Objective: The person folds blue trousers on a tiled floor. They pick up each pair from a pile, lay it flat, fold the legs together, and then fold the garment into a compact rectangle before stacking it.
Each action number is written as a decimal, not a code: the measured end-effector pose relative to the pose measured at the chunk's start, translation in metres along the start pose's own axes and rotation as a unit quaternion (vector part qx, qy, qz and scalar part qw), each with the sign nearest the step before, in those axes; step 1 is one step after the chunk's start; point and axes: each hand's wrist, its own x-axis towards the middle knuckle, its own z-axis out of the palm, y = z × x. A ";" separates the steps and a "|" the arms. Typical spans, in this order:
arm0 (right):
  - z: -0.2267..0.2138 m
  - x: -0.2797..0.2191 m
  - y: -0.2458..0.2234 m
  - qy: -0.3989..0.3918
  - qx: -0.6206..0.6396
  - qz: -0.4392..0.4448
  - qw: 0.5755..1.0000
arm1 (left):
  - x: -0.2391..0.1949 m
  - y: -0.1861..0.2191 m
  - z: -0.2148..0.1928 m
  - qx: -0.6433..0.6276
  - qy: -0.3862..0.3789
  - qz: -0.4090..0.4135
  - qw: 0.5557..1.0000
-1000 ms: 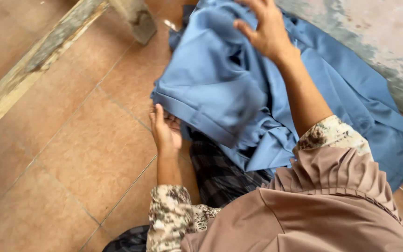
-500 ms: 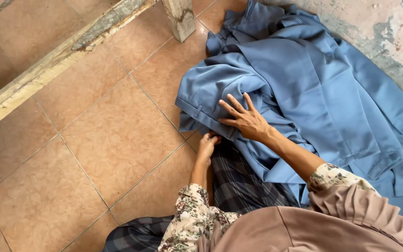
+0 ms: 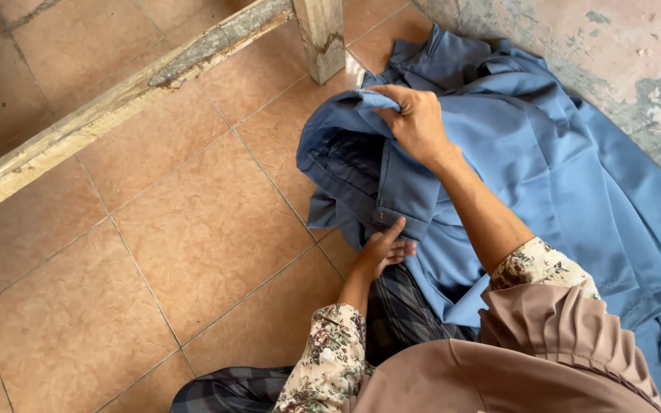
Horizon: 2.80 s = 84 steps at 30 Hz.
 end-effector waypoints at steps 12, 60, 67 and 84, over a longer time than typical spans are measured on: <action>0.057 -0.004 -0.020 -0.024 0.025 0.017 0.999 | -0.062 0.010 -0.148 -0.448 0.187 0.145 0.862; 0.173 -0.253 -0.005 -0.170 -0.338 -0.202 0.903 | -0.293 -0.129 -0.308 -0.575 0.469 0.300 0.600; 0.167 -0.155 0.011 -0.349 -0.205 0.083 0.911 | -0.326 -0.233 -0.423 -0.603 0.475 0.409 0.493; 0.311 -0.271 -0.054 -0.235 -0.149 -0.274 0.921 | -0.320 -0.304 -0.443 -0.557 0.616 0.111 0.545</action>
